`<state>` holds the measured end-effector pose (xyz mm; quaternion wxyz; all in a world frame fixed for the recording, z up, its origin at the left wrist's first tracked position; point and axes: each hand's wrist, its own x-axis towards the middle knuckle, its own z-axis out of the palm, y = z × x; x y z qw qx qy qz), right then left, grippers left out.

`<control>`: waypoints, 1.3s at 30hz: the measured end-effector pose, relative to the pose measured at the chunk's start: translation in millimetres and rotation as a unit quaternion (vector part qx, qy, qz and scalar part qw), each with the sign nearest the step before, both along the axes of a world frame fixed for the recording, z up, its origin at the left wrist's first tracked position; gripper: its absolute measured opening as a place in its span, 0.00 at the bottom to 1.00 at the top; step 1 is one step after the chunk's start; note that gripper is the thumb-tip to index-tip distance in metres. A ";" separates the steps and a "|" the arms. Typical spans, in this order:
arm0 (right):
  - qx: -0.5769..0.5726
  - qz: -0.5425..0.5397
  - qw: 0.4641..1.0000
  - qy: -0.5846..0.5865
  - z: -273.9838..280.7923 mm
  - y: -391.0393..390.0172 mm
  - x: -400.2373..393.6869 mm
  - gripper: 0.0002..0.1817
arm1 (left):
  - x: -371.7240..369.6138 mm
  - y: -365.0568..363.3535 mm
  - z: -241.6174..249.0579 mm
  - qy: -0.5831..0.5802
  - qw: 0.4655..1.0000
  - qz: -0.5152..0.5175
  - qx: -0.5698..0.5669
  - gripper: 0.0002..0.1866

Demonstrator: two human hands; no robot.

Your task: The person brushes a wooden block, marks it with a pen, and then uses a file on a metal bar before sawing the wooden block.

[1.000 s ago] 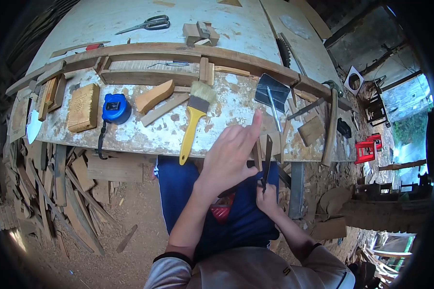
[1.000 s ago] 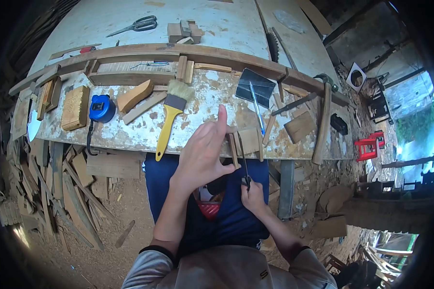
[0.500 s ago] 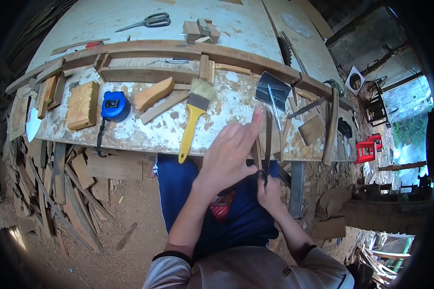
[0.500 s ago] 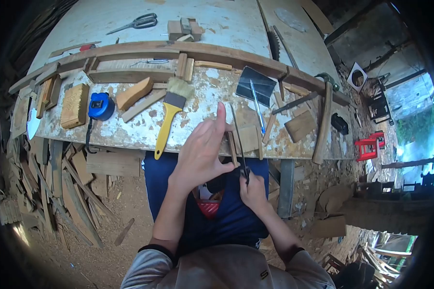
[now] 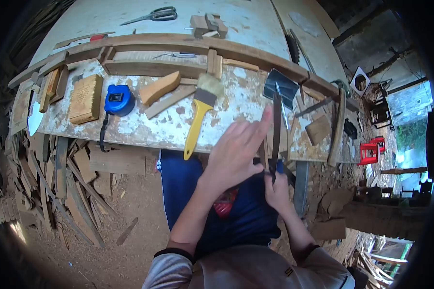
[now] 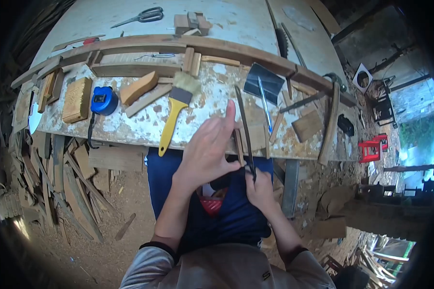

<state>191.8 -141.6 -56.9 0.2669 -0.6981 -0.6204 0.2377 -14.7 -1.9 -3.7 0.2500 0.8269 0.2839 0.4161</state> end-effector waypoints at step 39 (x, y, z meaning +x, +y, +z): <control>0.048 0.004 0.998 0.031 -66.0 -22.4 3.4 0.09 | -1.2 0.6 -0.4 -0.007 1.000 -0.014 0.012 0.83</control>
